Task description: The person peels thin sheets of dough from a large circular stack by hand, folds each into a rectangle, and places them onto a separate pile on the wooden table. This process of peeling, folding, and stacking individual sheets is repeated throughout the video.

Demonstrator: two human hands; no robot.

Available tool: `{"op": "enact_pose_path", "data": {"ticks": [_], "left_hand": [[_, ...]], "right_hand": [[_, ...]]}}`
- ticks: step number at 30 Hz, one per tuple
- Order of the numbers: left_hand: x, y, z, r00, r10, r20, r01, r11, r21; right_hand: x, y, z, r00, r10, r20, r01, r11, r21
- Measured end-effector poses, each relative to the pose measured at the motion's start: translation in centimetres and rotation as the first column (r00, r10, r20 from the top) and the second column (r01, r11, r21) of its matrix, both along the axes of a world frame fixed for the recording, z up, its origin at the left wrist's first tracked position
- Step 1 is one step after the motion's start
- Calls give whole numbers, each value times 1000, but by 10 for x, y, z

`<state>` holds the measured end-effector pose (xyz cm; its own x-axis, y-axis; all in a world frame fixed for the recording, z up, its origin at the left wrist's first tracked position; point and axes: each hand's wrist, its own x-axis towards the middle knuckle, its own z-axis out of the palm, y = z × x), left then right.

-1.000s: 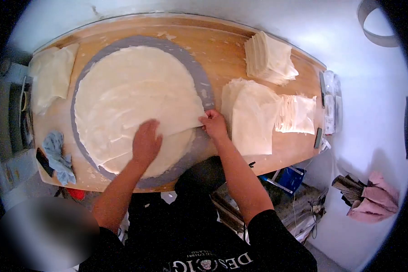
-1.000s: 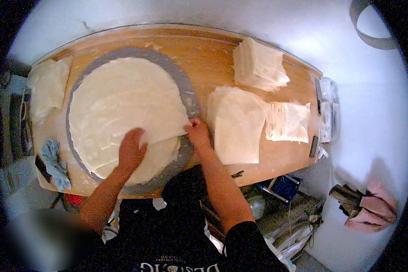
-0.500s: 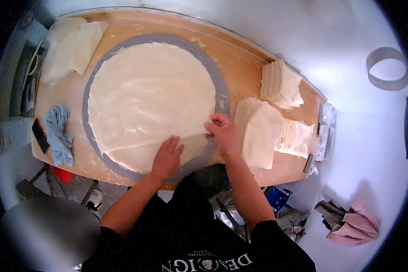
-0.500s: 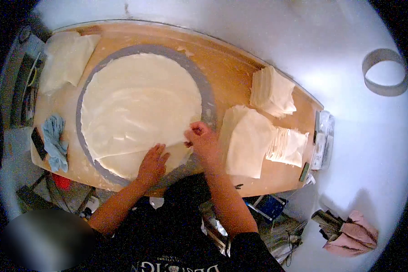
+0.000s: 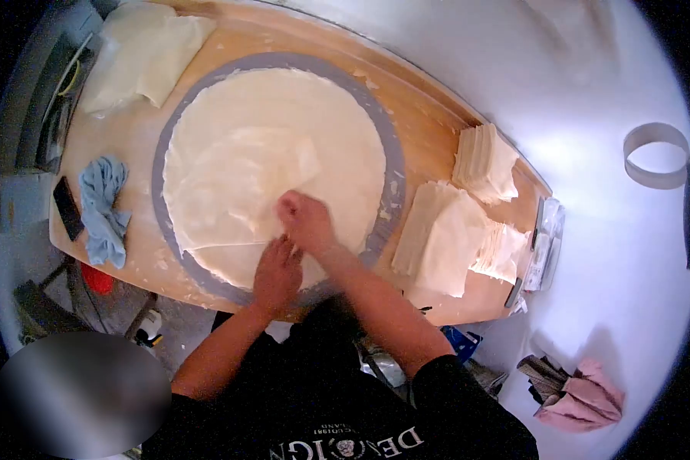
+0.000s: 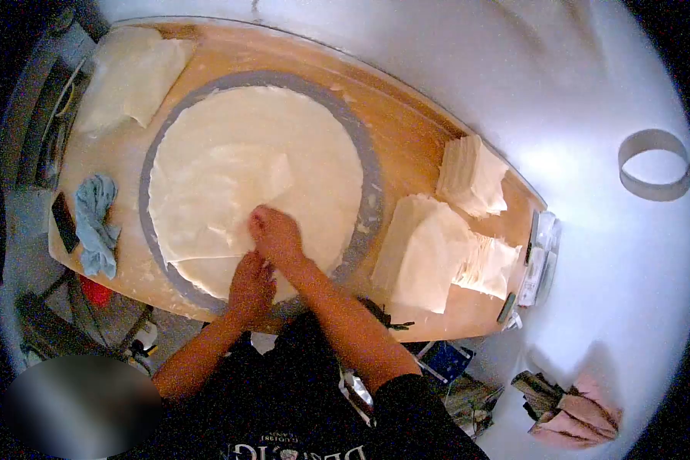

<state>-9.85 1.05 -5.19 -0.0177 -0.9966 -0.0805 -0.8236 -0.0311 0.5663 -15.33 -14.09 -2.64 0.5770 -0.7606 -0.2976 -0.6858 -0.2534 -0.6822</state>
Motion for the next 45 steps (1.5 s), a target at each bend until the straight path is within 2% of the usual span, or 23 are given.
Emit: {"op": "enact_pose_path", "data": {"ticks": [3,6,8,14,15,17,18,19,21,22,24,30,31,33,34,35,36,37,39,40,42,43,45], "left_hand": [[23,-5,19,993,117,-4,-117,993,-1],[26,3,6,995,73,62,-74,997,16],[26,4,3,996,55,70,-57,998,24],[26,11,9,988,61,145,-59,998,-17],[30,20,17,987,162,1,-162,987,2],[43,36,11,951,278,-135,-277,960,31],[52,50,-3,704,586,-402,-555,807,203],[63,60,-9,299,782,-547,-694,572,438],[94,69,-13,-279,756,-592,-708,254,658],[104,64,-10,-276,758,-591,-712,252,655],[121,56,-7,-510,727,-459,-631,47,775],[141,79,-78,-593,503,-629,-637,184,748],[136,69,-63,-589,502,-633,-639,189,745],[116,45,-27,-224,674,-704,-950,11,313],[107,29,-1,-217,674,-706,-950,20,311],[98,14,29,214,720,-661,-959,283,-2],[87,0,53,601,639,-480,-795,542,-273],[76,-12,66,719,515,-466,-676,673,-300],[55,-30,60,840,316,-440,-450,859,-242],[46,-37,51,918,208,-338,-318,894,-315],[34,-43,39,959,125,-254,-178,964,-200],[32,-44,37,960,73,-269,-111,985,-131],[36,-42,30,970,80,-229,-117,981,-152]], "right_hand": [[-11,-49,-3,1000,13,-25,-15,995,-99],[-8,-86,-29,992,58,112,-29,969,-247],[-4,-101,-37,980,-60,192,66,998,-21],[0,-121,-51,977,-127,171,80,962,260],[-2,-116,-41,977,-126,175,78,964,255],[-7,-87,-14,986,-105,130,134,962,-238],[-9,-69,-11,986,-102,130,130,965,-229],[-11,-48,-11,995,-50,82,77,924,-374],[-11,-19,-13,999,-4,32,20,862,-507],[-10,-8,-16,996,47,-80,-81,859,-505],[-9,-1,-20,977,83,-198,-170,862,-477],[-24,-13,-20,992,107,-63,-123,913,-390],[-27,-13,-17,993,104,-60,-119,911,-394],[-37,-6,-8,1000,-26,11,27,982,-186],[-39,-4,-5,999,-34,13,35,981,-189],[-40,-1,-1,972,-166,167,127,966,224],[-43,1,3,905,-343,254,128,786,605],[-44,3,13,902,-348,256,133,787,602],[-44,5,30,747,-615,252,118,496,860],[-45,6,27,742,-622,252,121,494,861],[-45,6,9,843,-524,126,314,668,675],[-50,7,-14,838,-531,126,320,665,675],[-58,13,-54,928,-359,102,318,903,288]]}}
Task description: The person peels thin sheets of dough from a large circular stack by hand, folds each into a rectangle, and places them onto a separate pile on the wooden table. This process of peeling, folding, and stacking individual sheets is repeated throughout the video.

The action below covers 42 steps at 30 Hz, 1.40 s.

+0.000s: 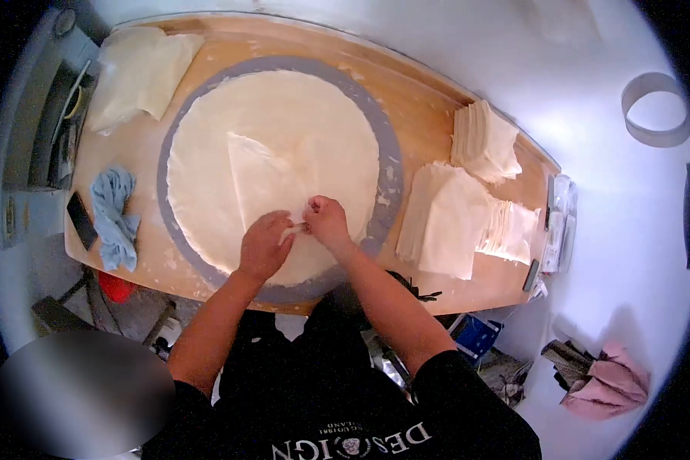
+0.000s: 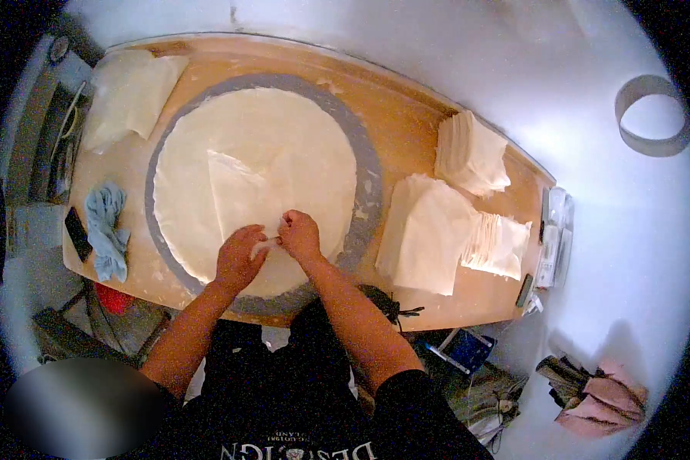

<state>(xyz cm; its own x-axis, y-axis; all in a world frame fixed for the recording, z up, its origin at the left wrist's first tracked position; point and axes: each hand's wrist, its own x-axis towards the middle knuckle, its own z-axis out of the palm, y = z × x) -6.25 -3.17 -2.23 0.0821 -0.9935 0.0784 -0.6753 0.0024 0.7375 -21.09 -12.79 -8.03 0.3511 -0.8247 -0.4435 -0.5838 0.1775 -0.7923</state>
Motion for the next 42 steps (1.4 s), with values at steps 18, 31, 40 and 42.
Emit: {"op": "enact_pose_path", "data": {"ticks": [18,31,40,42], "left_hand": [[50,-4,-11,967,227,117,-226,974,-25],[21,35,-7,-191,780,-596,-104,587,803],[-53,5,80,0,484,-875,151,865,478],[-83,-21,111,50,465,-884,142,873,467]], "right_hand": [[17,3,45,894,-203,-399,131,971,-200],[4,-7,123,801,-494,338,197,750,631],[-124,25,169,601,-562,568,161,781,603],[-162,17,202,551,-580,600,148,775,614]]}}
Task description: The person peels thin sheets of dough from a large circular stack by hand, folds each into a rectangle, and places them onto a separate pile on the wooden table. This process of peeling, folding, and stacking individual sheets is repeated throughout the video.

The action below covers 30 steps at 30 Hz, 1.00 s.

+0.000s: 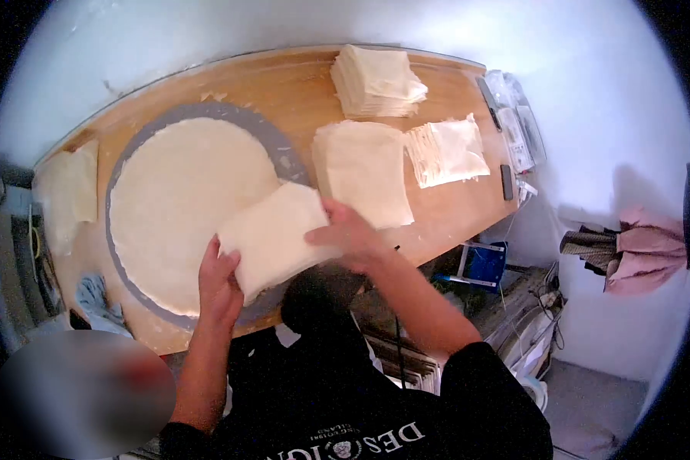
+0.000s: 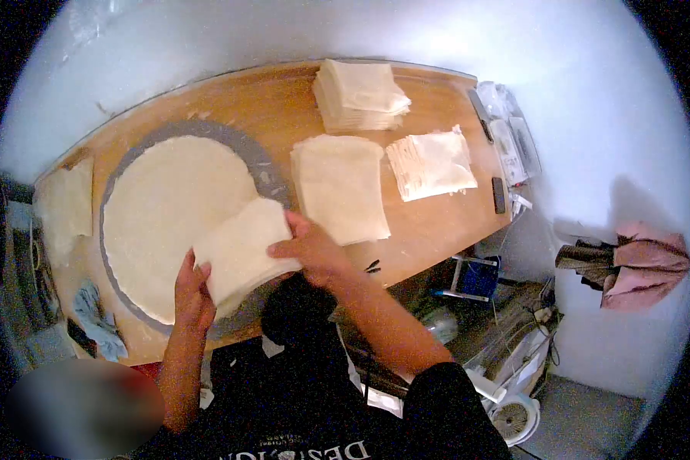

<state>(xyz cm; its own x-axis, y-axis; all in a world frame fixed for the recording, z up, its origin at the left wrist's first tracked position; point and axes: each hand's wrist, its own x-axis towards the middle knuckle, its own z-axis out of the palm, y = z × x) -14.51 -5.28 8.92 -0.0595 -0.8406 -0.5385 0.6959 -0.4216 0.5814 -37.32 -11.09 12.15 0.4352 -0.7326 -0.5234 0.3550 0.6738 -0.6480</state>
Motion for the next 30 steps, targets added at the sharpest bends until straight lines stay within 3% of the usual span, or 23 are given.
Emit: {"op": "enact_pose_path", "data": {"ticks": [2,5,8,10,12,14,15,19,20,21,22,24,25,27,28,30], "left_hand": [[-31,-27,20,992,-31,122,51,986,-157],[-84,-60,43,983,-92,159,135,949,-286],[-132,-80,24,940,-180,289,277,899,-340],[-160,-86,-9,906,-211,367,331,894,-301],[-183,-82,-61,816,-261,516,397,901,-171],[-194,-82,-93,824,-253,506,372,916,-148],[-196,-84,-93,835,-238,496,338,933,-121],[-191,-80,-69,783,-298,545,394,917,-64],[-193,-77,-53,607,-216,764,400,915,-60],[-195,-75,-41,380,-120,917,405,913,-48],[-195,-76,-37,380,-121,917,404,914,-47],[-195,-76,-34,-26,274,961,708,684,-176],[-198,-77,-40,-26,273,962,707,686,-175],[-208,-79,-58,-28,243,970,923,378,-68],[-210,-78,-61,-29,242,970,920,385,-69],[-211,-73,-65,-106,402,910,947,321,-32]], "right_hand": [[-40,-8,30,997,-64,-49,59,993,-99],[-96,-13,57,975,-184,-121,149,955,-256],[-148,-13,42,936,-274,-220,189,920,-342],[-180,-14,-10,923,-317,-221,211,892,-399],[-206,-10,-68,810,-270,-520,43,913,-406],[-202,-2,-86,776,-275,-567,96,941,-325],[-197,-2,-88,744,-266,-613,144,960,-242],[-194,0,-76,692,-230,-684,116,971,-209],[-189,0,-71,383,-314,-869,-69,928,-366],[-185,0,-68,32,-433,-901,-291,858,-423],[-183,-5,-67,33,-432,-901,-292,858,-422],[-179,-22,-65,-10,-635,-773,-621,610,-493],[-177,-31,-69,-9,-634,-774,-622,609,-492],[-173,-52,-81,67,-720,-691,-777,397,-489],[-173,-62,-90,72,-719,-691,-781,391,-487],[-170,-72,-103,68,-672,-738,-750,454,-482]]}}
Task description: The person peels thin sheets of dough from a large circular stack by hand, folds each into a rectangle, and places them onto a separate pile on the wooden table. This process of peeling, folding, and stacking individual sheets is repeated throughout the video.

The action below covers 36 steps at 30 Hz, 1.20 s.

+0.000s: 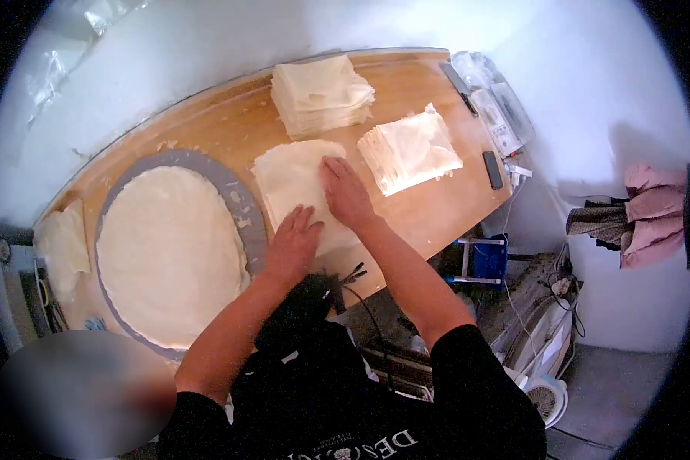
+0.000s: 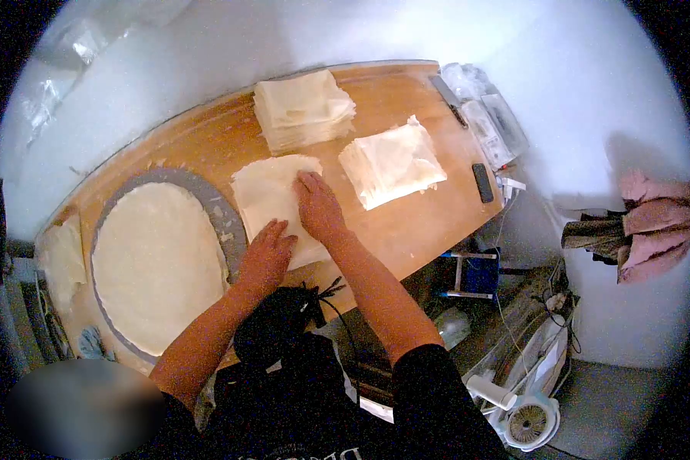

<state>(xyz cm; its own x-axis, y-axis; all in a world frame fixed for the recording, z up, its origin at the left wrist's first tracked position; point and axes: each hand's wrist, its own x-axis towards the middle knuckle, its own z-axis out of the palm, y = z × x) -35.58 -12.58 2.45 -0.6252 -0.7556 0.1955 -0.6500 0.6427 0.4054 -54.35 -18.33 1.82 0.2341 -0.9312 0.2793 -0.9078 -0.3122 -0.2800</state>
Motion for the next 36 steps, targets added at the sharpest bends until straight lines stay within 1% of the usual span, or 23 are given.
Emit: {"op": "enact_pose_path", "data": {"ticks": [4,6,7,8,9,10,12,13,15,19,20,22,23,25,26,28,29,31,32,33,34,35,36], "left_hand": [[-1,-4,4,1000,26,6,-26,999,-24],[-5,-22,14,997,68,-28,-51,909,414],[-3,-33,16,997,70,-30,-51,909,414],[2,-44,17,996,76,-49,-67,983,172],[4,-55,17,994,82,-70,-88,993,-81],[3,-67,15,993,97,-72,-102,992,-74],[10,-86,8,974,218,65,-208,970,-128],[16,-90,-6,966,248,78,-237,964,-122],[20,-94,-30,980,188,67,-185,982,-42],[29,-104,-22,983,158,92,-170,977,132],[35,-102,-18,977,209,-45,-203,973,106],[58,-90,-8,902,301,-310,-290,953,84],[76,-74,-4,870,383,-309,-345,923,171],[123,-28,-9,815,499,-293,-422,859,290],[151,3,-20,791,542,-284,-450,830,330],[194,62,-36,797,600,-75,-531,753,390],[209,87,-35,806,592,6,-548,743,385],[228,117,-37,803,590,77,-571,728,379],[235,127,-40,810,570,139,-573,715,401],[240,134,-44,813,546,202,-575,699,425],[243,137,-45,809,553,200,-579,690,434],[244,138,-48,828,545,130,-547,736,398],[247,139,-51,845,532,61,-516,779,355]], "right_hand": [[13,0,-15,995,-55,78,50,996,72],[14,-3,-20,996,-79,46,74,993,96],[12,-4,-15,996,-77,44,72,993,95],[8,-4,-10,988,-88,131,62,980,188],[5,-3,-2,971,-104,213,41,959,280],[8,0,9,974,-91,209,28,958,286],[23,10,22,992,-116,55,98,961,260],[29,18,14,994,-86,65,65,961,269],[34,29,-6,991,-135,-24,137,971,197],[29,24,-14,993,-112,39,104,981,165],[22,19,-9,994,-109,31,103,982,160],[19,14,11,997,31,73,-36,997,61],[27,19,20,997,39,70,-44,996,71],[68,27,68,969,-90,229,88,996,19],[89,32,66,900,-99,425,26,984,175],[137,47,50,818,-135,559,-126,906,404],[154,51,24,886,-41,463,-181,887,425],[193,56,-11,935,-150,322,-117,725,678],[204,59,-30,939,-142,314,-118,724,680],[213,65,-49,947,-203,249,-19,737,676],[220,69,-61,947,-264,184,78,743,665],[226,72,-72,952,-252,175,73,739,670],[234,73,-76,920,-363,148,173,716,676]]}}
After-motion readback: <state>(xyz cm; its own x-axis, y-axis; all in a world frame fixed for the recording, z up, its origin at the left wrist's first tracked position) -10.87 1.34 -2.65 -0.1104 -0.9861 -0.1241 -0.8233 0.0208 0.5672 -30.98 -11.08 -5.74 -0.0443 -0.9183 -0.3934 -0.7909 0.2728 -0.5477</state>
